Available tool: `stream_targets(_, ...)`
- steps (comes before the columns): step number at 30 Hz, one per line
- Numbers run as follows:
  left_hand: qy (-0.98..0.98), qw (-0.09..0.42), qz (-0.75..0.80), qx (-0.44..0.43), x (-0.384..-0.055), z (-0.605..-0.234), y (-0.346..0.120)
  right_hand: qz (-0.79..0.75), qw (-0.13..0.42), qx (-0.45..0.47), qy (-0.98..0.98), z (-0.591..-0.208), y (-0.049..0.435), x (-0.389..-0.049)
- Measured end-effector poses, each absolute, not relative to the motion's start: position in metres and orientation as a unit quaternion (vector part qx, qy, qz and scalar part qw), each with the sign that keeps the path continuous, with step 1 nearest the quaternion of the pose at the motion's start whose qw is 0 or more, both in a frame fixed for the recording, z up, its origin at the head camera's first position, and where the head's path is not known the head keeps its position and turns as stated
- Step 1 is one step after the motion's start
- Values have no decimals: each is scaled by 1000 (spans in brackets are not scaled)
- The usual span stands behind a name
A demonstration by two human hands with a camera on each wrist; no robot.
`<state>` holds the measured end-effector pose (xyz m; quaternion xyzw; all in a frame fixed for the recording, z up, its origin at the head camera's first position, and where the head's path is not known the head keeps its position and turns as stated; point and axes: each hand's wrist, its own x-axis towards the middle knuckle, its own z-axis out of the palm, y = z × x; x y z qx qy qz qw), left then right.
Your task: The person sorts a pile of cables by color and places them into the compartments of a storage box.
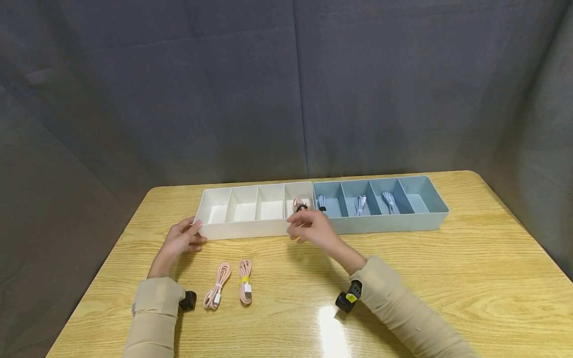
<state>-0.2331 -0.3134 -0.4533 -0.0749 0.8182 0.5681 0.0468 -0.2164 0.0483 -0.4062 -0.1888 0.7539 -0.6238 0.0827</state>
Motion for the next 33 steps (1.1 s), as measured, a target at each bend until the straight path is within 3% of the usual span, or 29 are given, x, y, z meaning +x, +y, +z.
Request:
stream_targets(15,823,63,559,-84,-220,-428,-299,-600,124,-230,756,-410,32,-212)
stream_targets(22,828,63,551,-85,-222,-430,-301,-604,136,-237,749,-401,24,-207)
stream_targets(33,834,60,543,-76,-222,-432,-302,-598,145,-271,740,-421,10,-214)
